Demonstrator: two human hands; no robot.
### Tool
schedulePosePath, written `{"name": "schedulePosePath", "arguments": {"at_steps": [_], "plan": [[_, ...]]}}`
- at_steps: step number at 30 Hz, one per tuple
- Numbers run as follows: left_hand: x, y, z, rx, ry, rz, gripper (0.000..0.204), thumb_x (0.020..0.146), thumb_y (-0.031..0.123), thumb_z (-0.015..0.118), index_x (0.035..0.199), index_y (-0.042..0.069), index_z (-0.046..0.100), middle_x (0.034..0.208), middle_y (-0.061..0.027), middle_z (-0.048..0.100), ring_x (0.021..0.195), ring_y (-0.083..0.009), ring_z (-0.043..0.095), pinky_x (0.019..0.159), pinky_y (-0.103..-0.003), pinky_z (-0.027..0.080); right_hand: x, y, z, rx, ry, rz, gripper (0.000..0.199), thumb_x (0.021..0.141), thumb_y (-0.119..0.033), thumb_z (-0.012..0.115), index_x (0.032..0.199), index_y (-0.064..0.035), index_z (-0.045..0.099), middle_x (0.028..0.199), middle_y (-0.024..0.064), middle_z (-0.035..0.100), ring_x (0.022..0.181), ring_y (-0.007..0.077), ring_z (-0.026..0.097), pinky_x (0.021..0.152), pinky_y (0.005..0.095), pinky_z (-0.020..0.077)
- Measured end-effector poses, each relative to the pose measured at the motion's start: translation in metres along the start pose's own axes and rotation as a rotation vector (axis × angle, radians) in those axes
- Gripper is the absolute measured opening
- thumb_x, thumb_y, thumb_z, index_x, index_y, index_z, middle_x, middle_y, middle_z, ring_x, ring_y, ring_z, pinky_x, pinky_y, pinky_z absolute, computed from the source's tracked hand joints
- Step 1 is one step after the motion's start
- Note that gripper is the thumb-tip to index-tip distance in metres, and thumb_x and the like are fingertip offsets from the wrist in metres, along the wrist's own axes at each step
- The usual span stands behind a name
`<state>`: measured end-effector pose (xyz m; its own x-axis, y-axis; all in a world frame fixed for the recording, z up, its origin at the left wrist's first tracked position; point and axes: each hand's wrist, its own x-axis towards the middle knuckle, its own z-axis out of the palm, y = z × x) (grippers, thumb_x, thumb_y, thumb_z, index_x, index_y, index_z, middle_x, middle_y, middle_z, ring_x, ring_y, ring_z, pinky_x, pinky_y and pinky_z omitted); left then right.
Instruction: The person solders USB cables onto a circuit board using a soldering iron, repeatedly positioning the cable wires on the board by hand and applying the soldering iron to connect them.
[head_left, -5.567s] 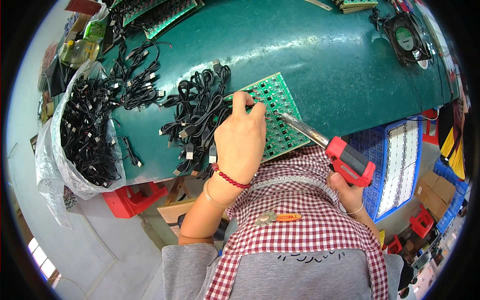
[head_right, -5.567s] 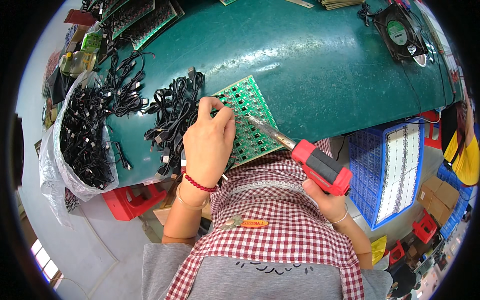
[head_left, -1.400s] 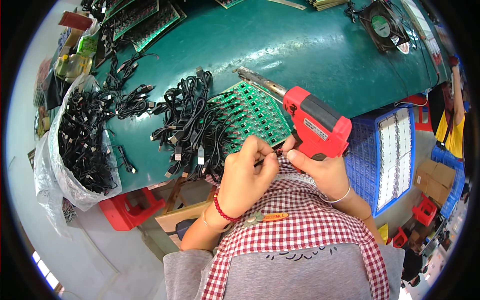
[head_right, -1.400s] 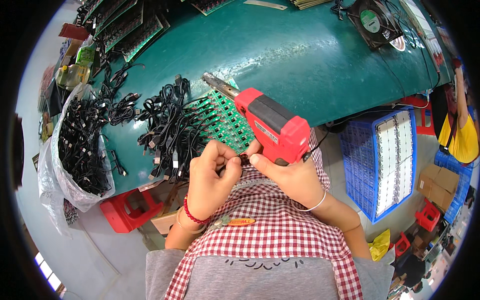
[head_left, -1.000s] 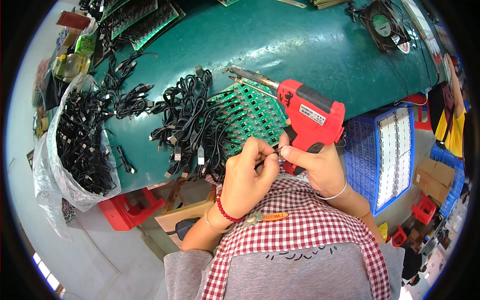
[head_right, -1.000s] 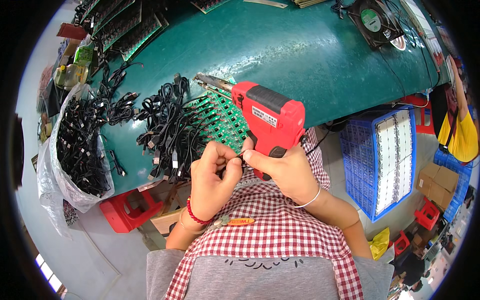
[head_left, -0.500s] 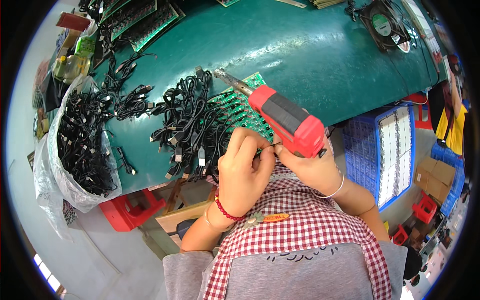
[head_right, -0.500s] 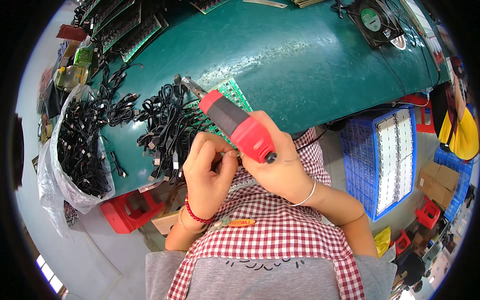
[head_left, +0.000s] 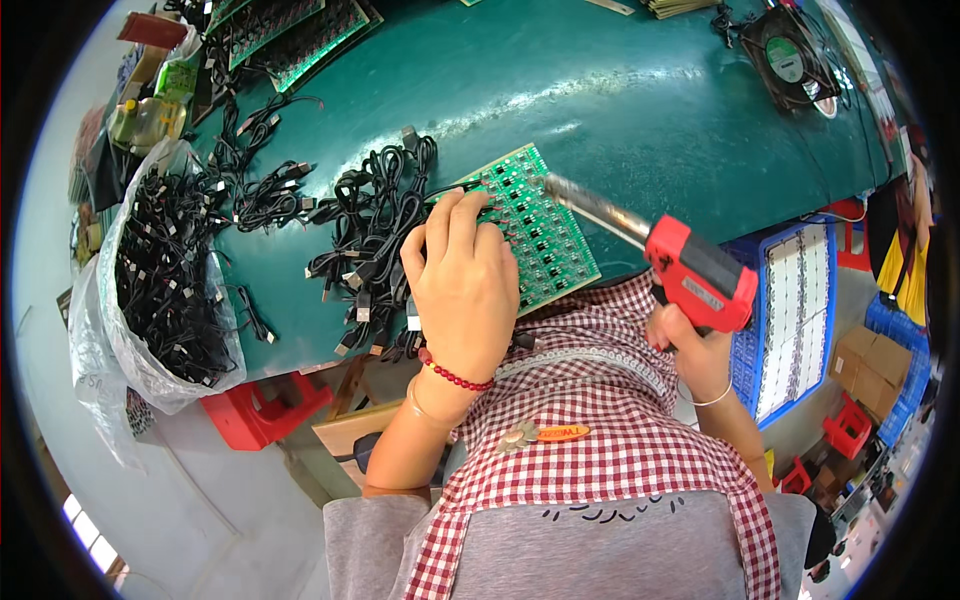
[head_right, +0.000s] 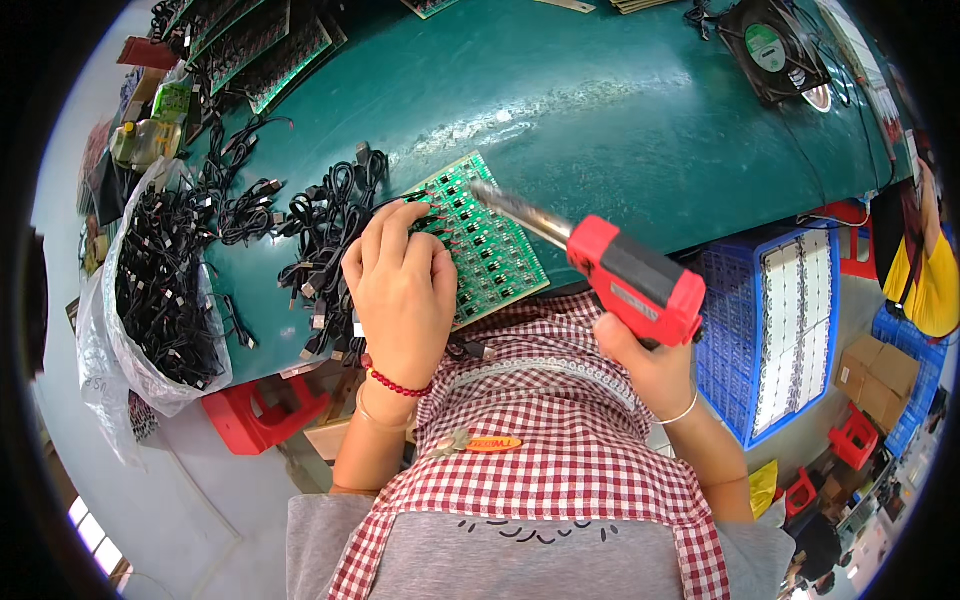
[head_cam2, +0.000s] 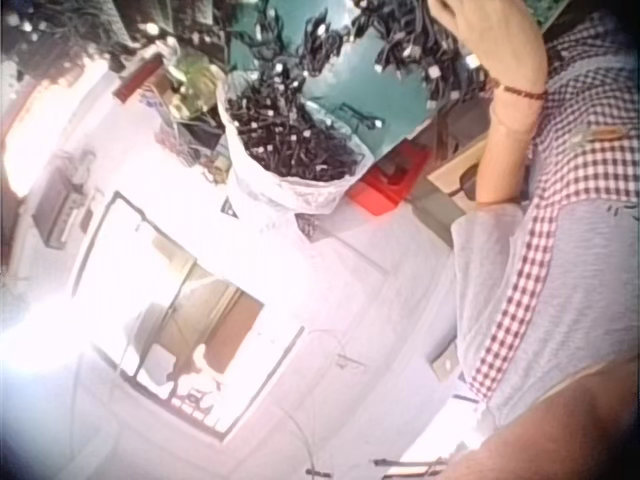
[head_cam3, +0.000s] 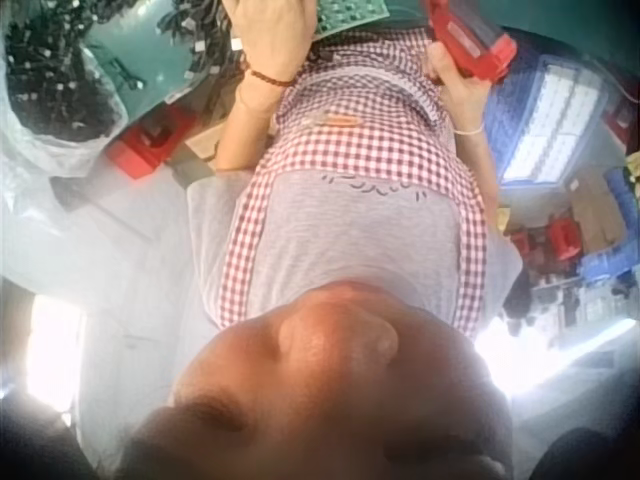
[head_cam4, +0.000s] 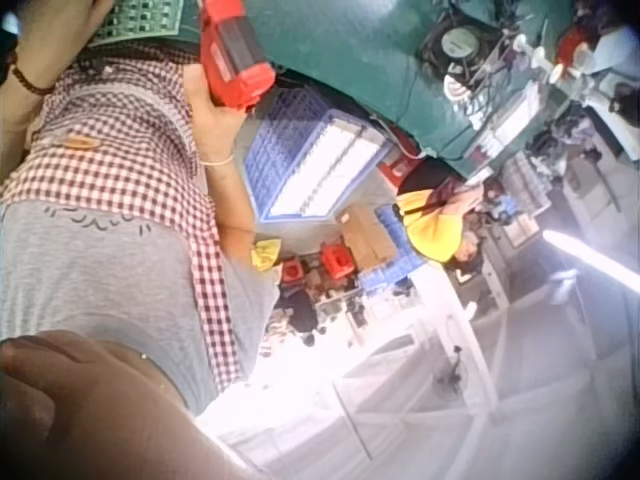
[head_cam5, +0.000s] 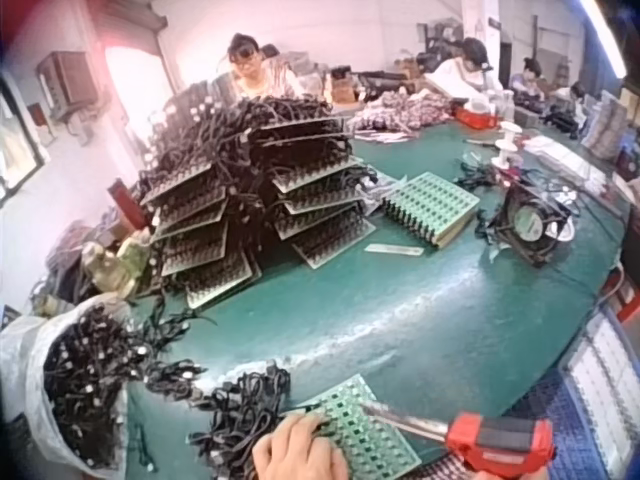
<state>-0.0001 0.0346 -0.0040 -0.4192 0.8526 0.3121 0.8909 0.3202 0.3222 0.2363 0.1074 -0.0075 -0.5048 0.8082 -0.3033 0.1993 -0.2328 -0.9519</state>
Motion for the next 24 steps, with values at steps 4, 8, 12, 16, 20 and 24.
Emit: {"name": "schedulePosePath", "arguments": {"at_steps": [4, 8, 12, 16, 20, 24], "plan": [[-0.001, -0.001, 0.001, -0.01, -0.054, -0.004, 0.009, 0.072, 0.005, 0.064, 0.079, 0.003, 0.058, 0.112, -0.0067, 0.058, 0.114, -0.0224, 0.051, 0.094, -0.041, 0.035, -0.017, 0.015, -0.012, -0.047, -0.012, 0.028, 0.031, 0.088, -0.016, 0.062, 0.11, 0.0042, 0.053, 0.066, 0.0051, 0.053, 0.054, 0.0133, 0.049, 0.052, 0.0291, 0.0427], [-0.001, -0.001, 0.0, -0.017, -0.081, -0.012, 0.011, 0.072, 0.006, 0.064, 0.081, 0.004, 0.059, 0.111, -0.0064, 0.058, 0.114, -0.0221, 0.05, 0.094, -0.041, 0.034, -0.024, 0.024, -0.018, -0.112, -0.055, -0.044, 0.03, 0.087, -0.017, 0.064, 0.107, 0.0032, 0.054, 0.067, 0.0048, 0.055, 0.056, 0.0131, 0.051, 0.053, 0.0286, 0.0436], [-0.001, -0.001, 0.0, 0.009, -0.094, -0.011, 0.012, 0.072, 0.006, 0.064, 0.082, 0.003, 0.059, 0.111, -0.0067, 0.057, 0.114, -0.0222, 0.05, 0.094, -0.042, 0.034, -0.026, 0.013, -0.016, -0.071, -0.095, 0.113, 0.028, 0.081, -0.014, 0.073, 0.104, -0.0025, 0.063, 0.088, 0.0006, 0.063, 0.079, 0.01, 0.058, 0.072, 0.027, 0.0477], [-0.001, -0.001, 0.0, -0.001, -0.1, -0.022, 0.013, 0.072, 0.007, 0.063, 0.084, 0.003, 0.059, 0.111, -0.0072, 0.057, 0.115, -0.0228, 0.049, 0.094, -0.042, 0.034, -0.028, 0.011, -0.014, -0.094, -0.12, 0.106, 0.026, 0.082, -0.014, 0.073, 0.103, -0.0024, 0.064, 0.088, 0.0013, 0.063, 0.079, 0.0101, 0.058, 0.071, 0.0272, 0.0475], [-0.002, -0.001, 0.002, -0.012, -0.097, -0.024, 0.013, 0.072, 0.007, 0.063, 0.084, 0.002, 0.059, 0.11, -0.0077, 0.057, 0.115, -0.023, 0.049, 0.094, -0.042, 0.034, -0.025, 0.012, -0.014, -0.112, -0.134, 0.103, 0.025, 0.082, -0.013, 0.073, 0.102, -0.0021, 0.064, 0.088, 0.002, 0.064, 0.078, 0.0108, 0.058, 0.071, 0.0274, 0.0476], [0.001, 0.001, 0.002, -0.002, -0.035, -0.025, 0.006, 0.073, 0.004, 0.062, 0.076, 0.003, 0.057, 0.105, -0.0054, 0.06, 0.108, -0.0221, 0.055, 0.09, -0.039, 0.036, -0.024, 0.016, -0.013, -0.165, -0.127, 0.048, 0.026, 0.081, -0.012, 0.073, 0.103, -0.0019, 0.064, 0.09, 0.0032, 0.064, 0.08, 0.0118, 0.059, 0.071, 0.028, 0.0481]]}}
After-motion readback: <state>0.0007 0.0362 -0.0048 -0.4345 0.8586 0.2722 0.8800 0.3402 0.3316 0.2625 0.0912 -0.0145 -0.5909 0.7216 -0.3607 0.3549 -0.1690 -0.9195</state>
